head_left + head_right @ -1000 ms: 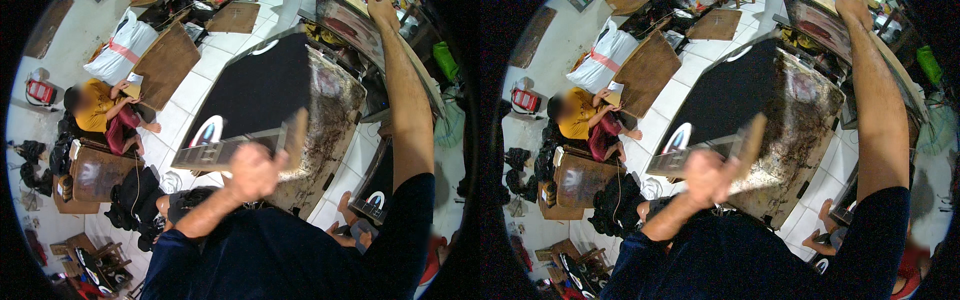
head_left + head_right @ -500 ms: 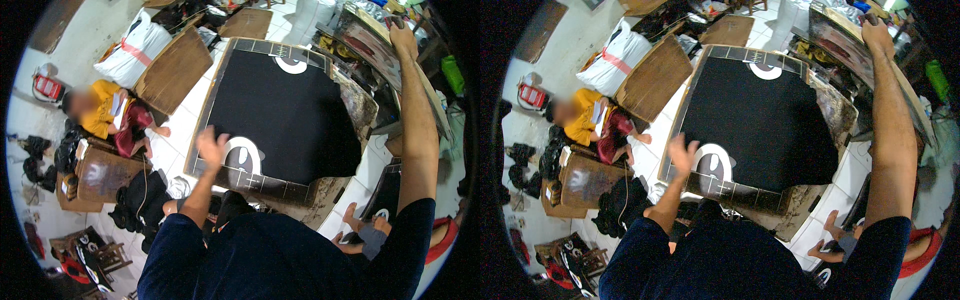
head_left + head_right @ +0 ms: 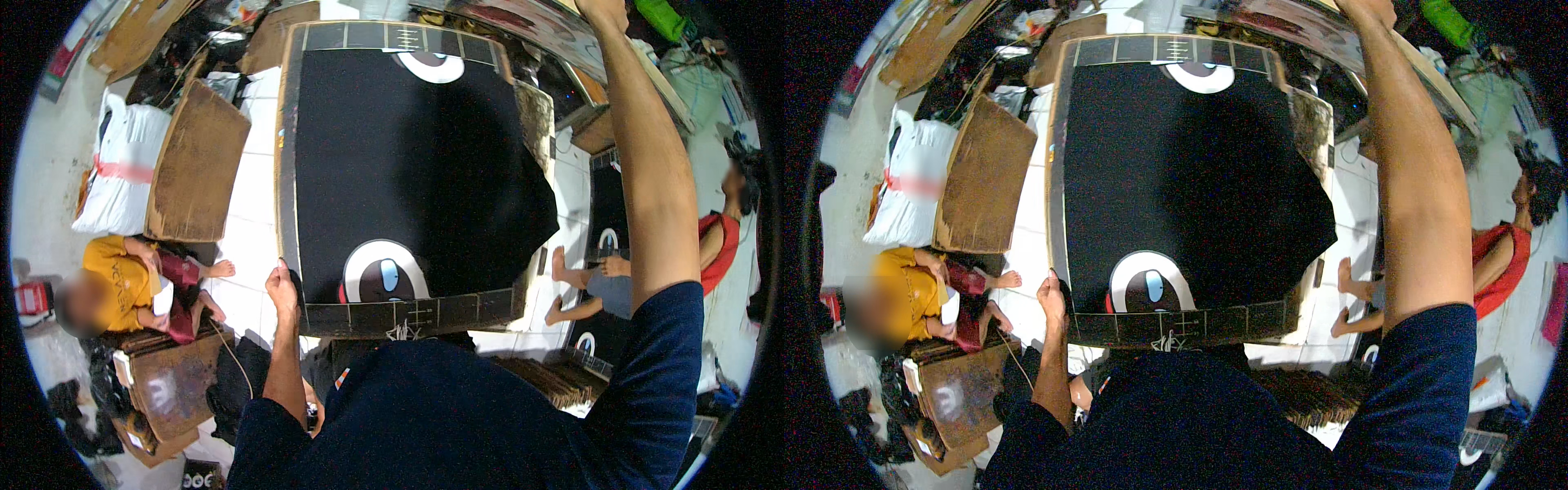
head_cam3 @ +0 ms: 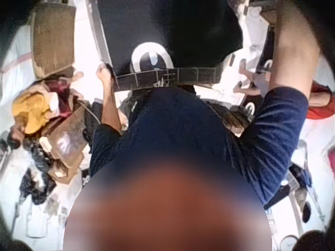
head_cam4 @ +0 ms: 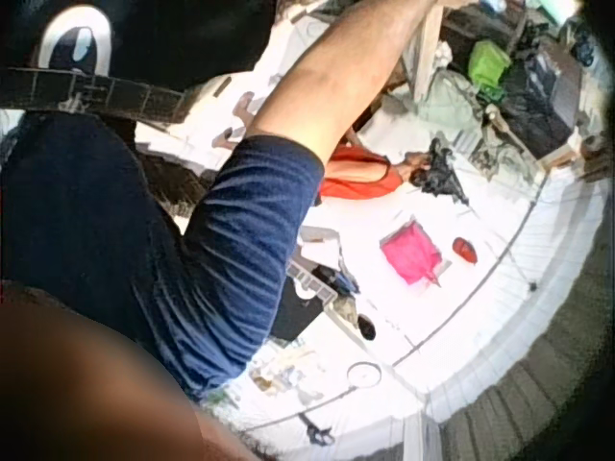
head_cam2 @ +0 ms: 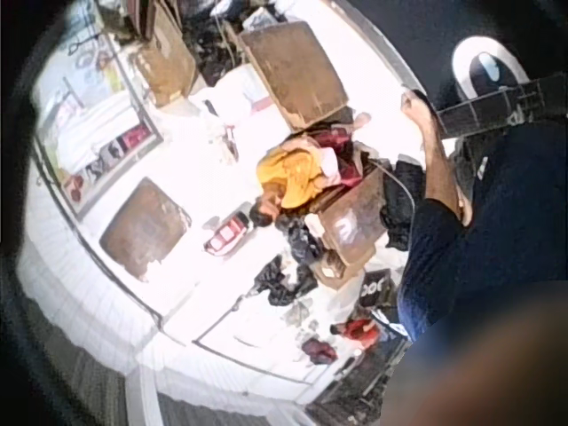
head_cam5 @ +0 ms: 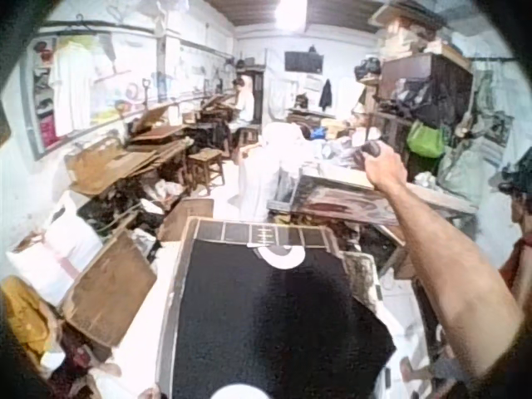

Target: The person performs screen printing on black t-shirts. They align a screen frame over the shirt, use a red squeegee to pull ink across the mesh, and lift the frame to reveal the printed design. The process is repeated on multiple shirts.

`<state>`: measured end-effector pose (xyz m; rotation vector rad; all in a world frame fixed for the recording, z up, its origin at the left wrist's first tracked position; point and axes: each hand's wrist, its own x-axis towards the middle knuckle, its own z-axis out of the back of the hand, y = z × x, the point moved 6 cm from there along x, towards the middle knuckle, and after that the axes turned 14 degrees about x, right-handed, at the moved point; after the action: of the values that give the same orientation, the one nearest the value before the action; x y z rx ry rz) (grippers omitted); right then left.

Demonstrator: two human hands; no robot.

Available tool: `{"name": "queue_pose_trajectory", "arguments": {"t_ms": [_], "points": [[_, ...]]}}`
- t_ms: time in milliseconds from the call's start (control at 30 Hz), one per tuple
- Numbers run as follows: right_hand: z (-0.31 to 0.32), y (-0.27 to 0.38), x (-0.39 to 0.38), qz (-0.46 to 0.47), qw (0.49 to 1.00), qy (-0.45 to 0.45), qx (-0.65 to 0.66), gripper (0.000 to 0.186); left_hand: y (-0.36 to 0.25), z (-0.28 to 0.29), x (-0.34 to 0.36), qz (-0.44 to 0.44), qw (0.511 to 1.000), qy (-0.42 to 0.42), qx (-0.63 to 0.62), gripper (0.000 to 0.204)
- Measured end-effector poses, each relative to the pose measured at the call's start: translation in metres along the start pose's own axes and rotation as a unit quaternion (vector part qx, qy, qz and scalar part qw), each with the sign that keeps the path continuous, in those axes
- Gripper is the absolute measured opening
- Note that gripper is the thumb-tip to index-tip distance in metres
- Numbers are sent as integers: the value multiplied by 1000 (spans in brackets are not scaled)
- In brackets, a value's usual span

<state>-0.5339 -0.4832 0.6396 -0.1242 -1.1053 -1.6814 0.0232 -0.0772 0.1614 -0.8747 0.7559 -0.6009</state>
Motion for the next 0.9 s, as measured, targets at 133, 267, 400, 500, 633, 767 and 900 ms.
{"name": "queue_pose_trajectory", "arguments": {"t_ms": [133, 267, 400, 500, 633, 767, 900], "points": [[2, 2, -8, -1, 1000, -16, -3, 39, -13, -58, 1, 3, 999, 40, -16, 46], [0, -2, -12, 0, 1000, -9, 4, 40, -14, -92, -8, 24, 975, 45, 216, 48], [0, -10, -5, 4, 1000, -11, 1, 47, -21, -79, -16, -24, 969, 54, 241, 50], [-1, -13, 7, -5, 1000, -21, -5, 51, -30, -68, -22, -105, 941, 97, 308, 56], [-2, -4, 19, 0, 1000, -22, 8, 55, -40, -65, -27, -97, 931, 92, 339, 55], [-1, 4, 24, -5, 1000, 10, 22, 58, -51, -72, -31, -70, 931, 84, 348, 60], [3, 9, 26, 46, 999, -1, 21, 58, -53, -74, -30, -58, 924, 78, 369, 65]]}}
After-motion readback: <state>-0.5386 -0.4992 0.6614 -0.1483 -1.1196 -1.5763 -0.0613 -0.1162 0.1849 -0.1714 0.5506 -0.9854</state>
